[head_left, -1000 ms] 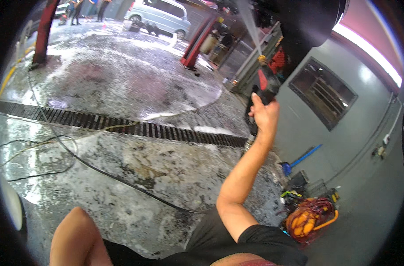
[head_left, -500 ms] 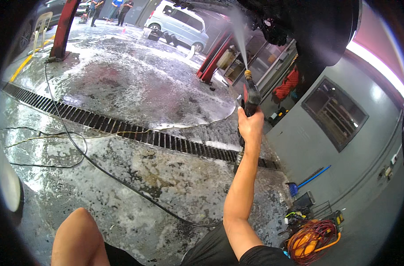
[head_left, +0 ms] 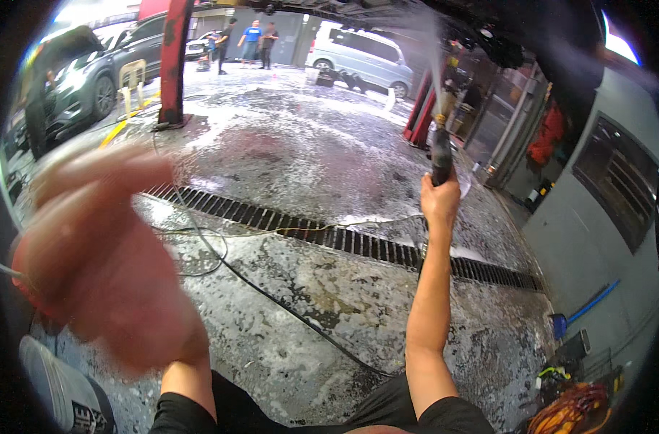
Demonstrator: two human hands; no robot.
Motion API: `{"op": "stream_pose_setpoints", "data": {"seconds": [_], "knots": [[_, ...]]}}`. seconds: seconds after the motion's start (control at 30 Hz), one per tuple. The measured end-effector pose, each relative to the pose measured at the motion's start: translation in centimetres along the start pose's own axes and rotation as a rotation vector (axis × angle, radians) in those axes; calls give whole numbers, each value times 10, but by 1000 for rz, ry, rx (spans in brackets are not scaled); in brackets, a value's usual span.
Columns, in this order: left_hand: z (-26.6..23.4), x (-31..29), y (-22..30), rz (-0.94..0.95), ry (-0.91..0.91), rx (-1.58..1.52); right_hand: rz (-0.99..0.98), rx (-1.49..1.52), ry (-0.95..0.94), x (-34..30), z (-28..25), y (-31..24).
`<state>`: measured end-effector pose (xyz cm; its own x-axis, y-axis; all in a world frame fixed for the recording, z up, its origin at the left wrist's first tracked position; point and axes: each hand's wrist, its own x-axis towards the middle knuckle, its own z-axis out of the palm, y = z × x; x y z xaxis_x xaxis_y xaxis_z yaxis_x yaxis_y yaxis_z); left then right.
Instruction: The person uses a high-pressure water spray gun to clean the underside of a red car elevated on a hydraulic lift. They systematically rinse the undercarriage and the soapy floor of the garage, moving the nozzle back and forth to remove dirt and foam.
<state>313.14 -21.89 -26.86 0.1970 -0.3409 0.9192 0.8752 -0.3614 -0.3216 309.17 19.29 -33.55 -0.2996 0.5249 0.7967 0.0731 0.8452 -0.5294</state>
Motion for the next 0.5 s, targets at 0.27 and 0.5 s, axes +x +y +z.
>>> {"op": "stream_pose_setpoints", "data": {"seconds": [0.27, 0.5], "knots": [[75, -129, -108, -904, -776, 324, -83, 180, -1, -20, 31, 2], [97, -241, -130, -1023, -700, -58, 66, 366, -228, -86, 47, -71]]}}
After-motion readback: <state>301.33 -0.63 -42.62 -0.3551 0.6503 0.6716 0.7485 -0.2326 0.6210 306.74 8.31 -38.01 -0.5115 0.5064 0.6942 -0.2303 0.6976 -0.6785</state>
